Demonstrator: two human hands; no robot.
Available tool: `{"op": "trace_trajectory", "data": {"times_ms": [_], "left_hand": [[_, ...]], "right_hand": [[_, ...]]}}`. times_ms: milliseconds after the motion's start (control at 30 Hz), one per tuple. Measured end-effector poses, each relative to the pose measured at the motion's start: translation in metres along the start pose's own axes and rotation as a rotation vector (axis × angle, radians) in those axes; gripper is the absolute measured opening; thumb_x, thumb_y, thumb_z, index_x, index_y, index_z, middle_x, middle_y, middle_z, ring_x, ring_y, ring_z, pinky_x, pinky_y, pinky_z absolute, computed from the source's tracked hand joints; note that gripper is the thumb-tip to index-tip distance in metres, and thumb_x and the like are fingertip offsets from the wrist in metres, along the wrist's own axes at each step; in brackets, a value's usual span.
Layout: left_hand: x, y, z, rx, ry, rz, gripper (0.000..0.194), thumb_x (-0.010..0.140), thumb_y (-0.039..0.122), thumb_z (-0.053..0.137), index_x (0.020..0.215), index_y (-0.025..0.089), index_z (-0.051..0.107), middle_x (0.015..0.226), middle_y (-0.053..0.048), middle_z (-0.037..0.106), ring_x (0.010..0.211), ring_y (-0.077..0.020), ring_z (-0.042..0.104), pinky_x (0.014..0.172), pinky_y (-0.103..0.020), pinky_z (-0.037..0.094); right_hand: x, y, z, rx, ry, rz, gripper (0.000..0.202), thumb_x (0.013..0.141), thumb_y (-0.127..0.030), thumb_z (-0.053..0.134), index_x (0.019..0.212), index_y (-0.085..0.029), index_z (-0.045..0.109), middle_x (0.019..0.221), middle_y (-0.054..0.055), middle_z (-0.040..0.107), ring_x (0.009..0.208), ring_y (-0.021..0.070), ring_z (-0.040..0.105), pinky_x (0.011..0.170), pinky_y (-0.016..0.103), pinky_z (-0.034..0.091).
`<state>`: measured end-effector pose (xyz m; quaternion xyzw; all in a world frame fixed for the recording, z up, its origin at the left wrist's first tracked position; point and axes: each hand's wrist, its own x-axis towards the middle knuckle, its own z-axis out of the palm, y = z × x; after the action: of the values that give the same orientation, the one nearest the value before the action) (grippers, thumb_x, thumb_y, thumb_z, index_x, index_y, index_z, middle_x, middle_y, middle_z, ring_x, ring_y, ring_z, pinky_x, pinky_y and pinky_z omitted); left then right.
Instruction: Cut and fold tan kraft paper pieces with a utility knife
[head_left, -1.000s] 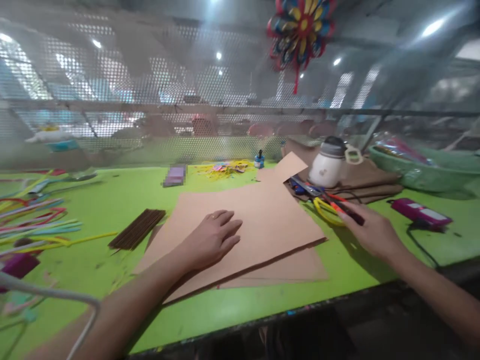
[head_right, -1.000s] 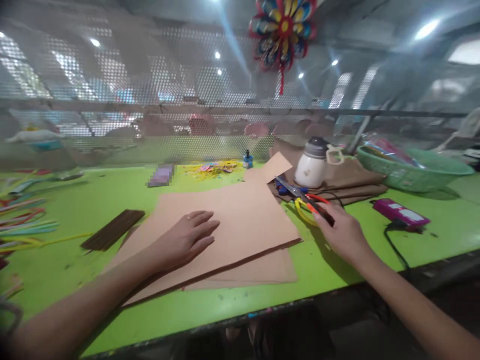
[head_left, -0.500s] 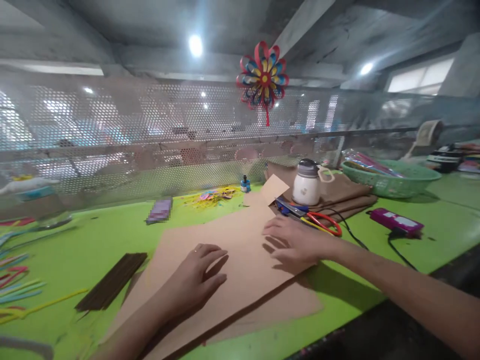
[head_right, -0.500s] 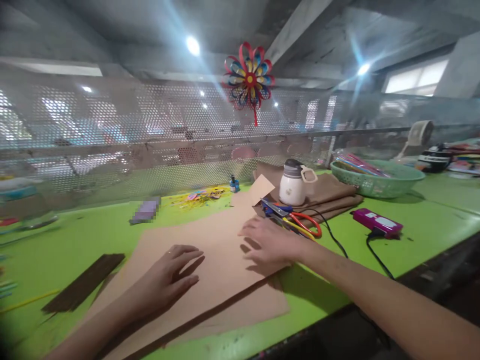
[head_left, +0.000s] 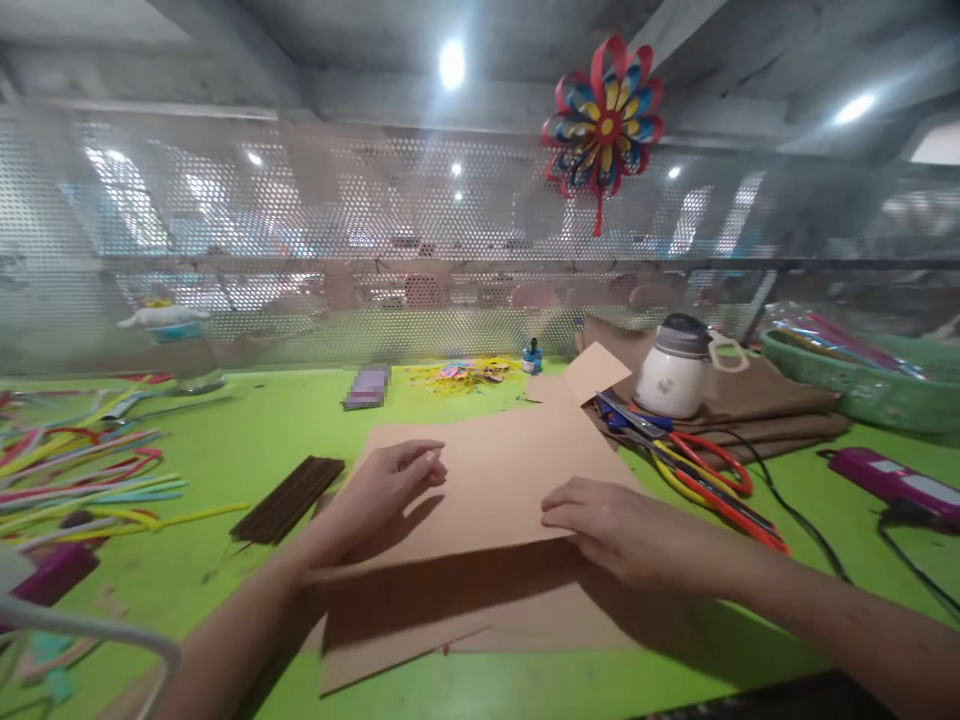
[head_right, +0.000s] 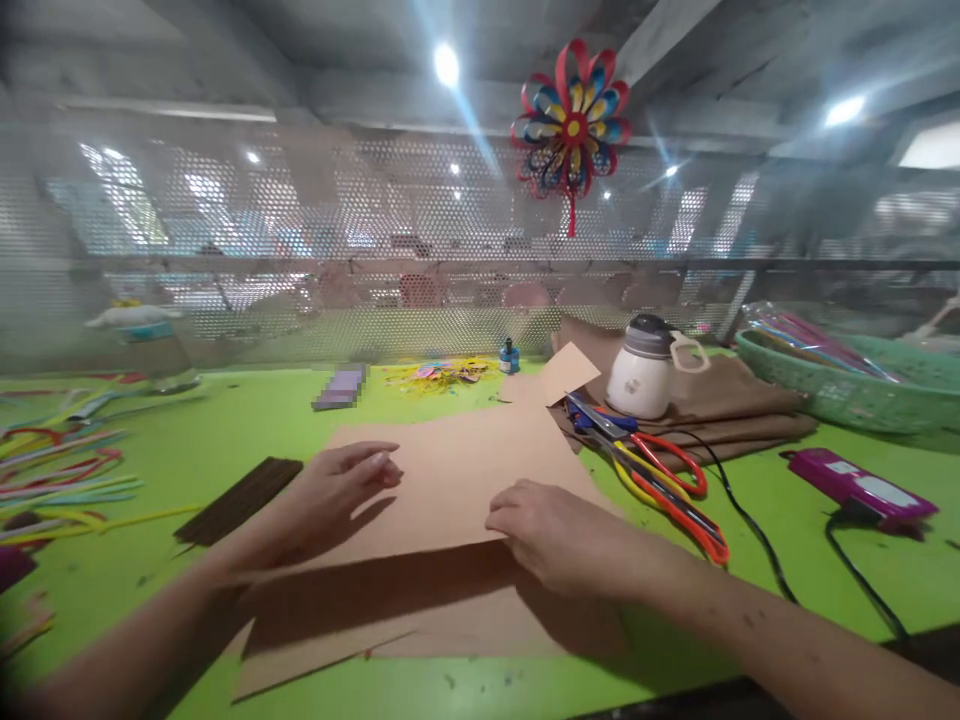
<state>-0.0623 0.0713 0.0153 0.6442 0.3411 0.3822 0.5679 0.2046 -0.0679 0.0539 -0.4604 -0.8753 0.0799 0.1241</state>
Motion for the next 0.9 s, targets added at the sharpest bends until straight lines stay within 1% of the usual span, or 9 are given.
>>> {"op": "trace_trajectory", "data": {"times_ms": [100,233,300,400,500,600,767,833,900], "left_hand": [[0.009,0.014,-0.015,-0.069,0.093,-0.01,0.031,0.083,0.045,0.065,0.099,0.018,0.069,0.09,-0.009,0.071,0.085,-0.0233,0.067,0.079,-0.037,0.055],[0.013,0.035,-0.031,-0.257,0.232,0.067,0.046,0.088,0.057,0.051,0.104,0.016,0.064,0.092,-0.01,0.071,0.1,-0.0265,0.065,0.092,-0.043,0.051],[0.01,0.043,-0.031,-0.387,0.216,0.058,0.054,0.089,0.06,0.047,0.111,0.014,0.061,0.101,-0.013,0.07,0.109,-0.027,0.062,0.099,-0.043,0.047],[0.001,0.048,-0.02,-0.515,0.05,0.006,0.07,0.086,0.069,0.045,0.124,0.011,0.054,0.119,-0.019,0.064,0.119,-0.0304,0.056,0.104,-0.046,0.043],[-0.009,0.045,-0.005,-0.457,-0.201,0.023,0.081,0.082,0.073,0.048,0.134,0.012,0.048,0.127,-0.02,0.06,0.121,-0.0337,0.054,0.102,-0.048,0.042],[-0.015,0.039,0.007,-0.42,-0.341,0.007,0.074,0.084,0.067,0.053,0.138,0.016,0.046,0.117,-0.016,0.065,0.11,-0.0292,0.061,0.096,-0.045,0.047],[-0.025,0.031,0.03,-0.376,-0.166,-0.21,0.062,0.081,0.024,0.073,0.137,0.019,0.046,0.082,-0.002,0.069,0.068,-0.013,0.065,0.073,-0.027,0.052],[-0.029,0.028,0.039,-0.432,-0.124,-0.22,0.071,0.076,0.012,0.074,0.139,0.018,0.044,0.072,0.002,0.068,0.066,-0.0141,0.067,0.074,-0.029,0.054],[-0.032,0.027,0.044,-0.49,-0.13,-0.206,0.078,0.072,0.008,0.075,0.141,0.019,0.04,0.068,0.002,0.068,0.071,-0.0179,0.07,0.074,-0.031,0.056]], "right_hand": [[-0.005,0.016,-0.018,0.022,0.09,0.033,0.033,0.09,-0.007,0.041,0.106,-0.017,0.068,0.107,0.01,0.07,0.101,0.0204,0.063,0.087,0.035,0.05],[-0.015,0.031,-0.055,0.16,0.337,0.235,0.031,0.097,-0.034,0.044,0.099,-0.02,0.071,0.097,0.007,0.074,0.088,0.023,0.067,0.077,0.035,0.052],[-0.013,0.031,-0.069,0.344,0.525,0.345,0.034,0.094,-0.044,0.048,0.099,-0.019,0.071,0.097,0.007,0.074,0.088,0.0251,0.068,0.075,0.036,0.053],[0.003,0.026,-0.072,0.808,0.701,0.366,0.031,0.089,-0.045,0.057,0.106,-0.022,0.069,0.101,0.005,0.074,0.095,0.0269,0.068,0.082,0.04,0.054],[0.027,0.02,-0.056,1.238,0.669,0.358,0.023,0.084,-0.035,0.064,0.101,-0.021,0.071,0.098,0.006,0.076,0.094,0.0263,0.07,0.089,0.041,0.053],[0.043,0.014,-0.027,1.403,0.561,0.435,0.018,0.078,-0.029,0.066,0.089,-0.015,0.071,0.087,0.01,0.077,0.088,0.0272,0.072,0.087,0.042,0.054],[0.043,0.0,0.016,1.451,0.383,0.551,0.022,0.076,-0.027,0.067,0.087,-0.01,0.072,0.08,0.013,0.077,0.079,0.0296,0.073,0.077,0.043,0.057],[0.037,-0.004,0.023,1.453,0.333,0.577,0.027,0.078,-0.028,0.067,0.096,-0.008,0.071,0.084,0.014,0.077,0.076,0.0285,0.073,0.074,0.041,0.057],[0.03,-0.002,0.024,1.427,0.402,0.562,0.037,0.082,-0.029,0.065,0.114,-0.011,0.066,0.093,0.011,0.077,0.082,0.0253,0.073,0.078,0.039,0.056]]}}
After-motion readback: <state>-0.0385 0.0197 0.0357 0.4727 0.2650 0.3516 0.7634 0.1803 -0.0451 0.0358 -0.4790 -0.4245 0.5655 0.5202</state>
